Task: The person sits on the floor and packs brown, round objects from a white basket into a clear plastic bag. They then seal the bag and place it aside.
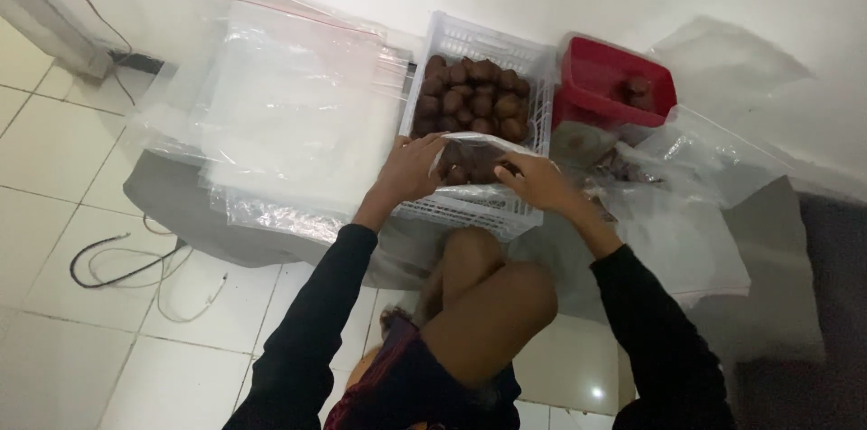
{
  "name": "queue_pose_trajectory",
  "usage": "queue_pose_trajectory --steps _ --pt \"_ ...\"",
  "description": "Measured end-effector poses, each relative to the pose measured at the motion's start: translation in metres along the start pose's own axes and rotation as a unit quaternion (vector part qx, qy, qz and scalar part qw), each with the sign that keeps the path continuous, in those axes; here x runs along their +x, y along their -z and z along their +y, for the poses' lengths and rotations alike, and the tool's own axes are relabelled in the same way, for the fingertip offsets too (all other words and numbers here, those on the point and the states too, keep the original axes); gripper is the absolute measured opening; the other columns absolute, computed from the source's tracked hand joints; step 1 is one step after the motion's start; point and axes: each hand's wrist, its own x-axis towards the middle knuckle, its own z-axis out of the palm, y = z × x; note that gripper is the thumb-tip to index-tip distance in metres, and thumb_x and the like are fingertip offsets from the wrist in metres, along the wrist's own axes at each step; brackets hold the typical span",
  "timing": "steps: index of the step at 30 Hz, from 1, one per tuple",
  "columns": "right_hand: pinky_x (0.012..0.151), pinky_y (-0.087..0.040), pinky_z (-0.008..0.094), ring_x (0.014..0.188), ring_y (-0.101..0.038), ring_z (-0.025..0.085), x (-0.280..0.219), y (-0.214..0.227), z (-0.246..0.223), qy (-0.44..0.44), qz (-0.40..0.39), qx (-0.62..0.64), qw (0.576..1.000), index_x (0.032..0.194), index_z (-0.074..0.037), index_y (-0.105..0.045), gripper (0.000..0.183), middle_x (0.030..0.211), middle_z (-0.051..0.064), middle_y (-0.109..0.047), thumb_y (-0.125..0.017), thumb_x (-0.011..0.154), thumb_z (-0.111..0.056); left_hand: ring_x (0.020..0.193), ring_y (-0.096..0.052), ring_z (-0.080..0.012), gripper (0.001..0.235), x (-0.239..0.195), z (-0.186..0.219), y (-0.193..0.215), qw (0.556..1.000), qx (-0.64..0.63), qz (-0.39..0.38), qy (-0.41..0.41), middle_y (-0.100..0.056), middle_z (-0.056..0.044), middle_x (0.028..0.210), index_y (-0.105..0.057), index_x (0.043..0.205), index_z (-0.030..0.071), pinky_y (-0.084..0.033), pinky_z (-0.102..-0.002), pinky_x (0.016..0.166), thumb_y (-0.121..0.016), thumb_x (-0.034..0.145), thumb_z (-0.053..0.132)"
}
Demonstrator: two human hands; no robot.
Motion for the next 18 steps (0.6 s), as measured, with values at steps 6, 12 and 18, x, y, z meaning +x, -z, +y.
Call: queue_pose_trajectory --steps 6,12,18 --pt "0.097 -0.053 0.054 0.115 -0.066 0.041 -0.01 -0.005 -0.023 -0.049 0.016 -0.084 0.995 0.142 -0.004 -0.055 0.047 0.132 0.024 -0.062 -0.051 0.106 -0.035 0.123 -0.064 -0.0247 0.059 -0.001 -0.003 -0.006 0.999 -0.009 0.03 -0.011 -0.057 -0.006 0.145 -0.05 0.147 0.017 -0.034 -0.049 0.112 -0.057 0.088 0.018" --pt "0.095 -0.053 0.056 0.114 -0.066 0.044 -0.002 -0.003 -0.033 -0.05 0.036 -0.128 0.99 0.134 0.0 -0.057 0.052 0.124 0.025 -0.064 -0.066 0.097 -0.035 0.123 -0.064 -0.0262 0.061 -0.001 -0.005 -0.006 1.0 -0.016 0.022 -0.009 -0.054 -0.006 0.148 -0.049 0.148 0.016 -0.035 -0.05 0.112 -0.057 0.088 0.014" --pt "0.092 -0.055 0.055 0.107 -0.069 0.042 0.003 -0.007 -0.034 -0.077 0.042 -0.154 0.984 0.121 0.0 -0.063 0.043 0.115 0.023 -0.066 -0.074 0.092 -0.03 0.122 -0.064 -0.0257 0.059 -0.002 0.001 -0.001 0.999 -0.025 0.02 -0.003 -0.055 -0.005 0.149 -0.05 0.147 0.016 -0.034 -0.051 0.113 -0.054 0.089 0.014"
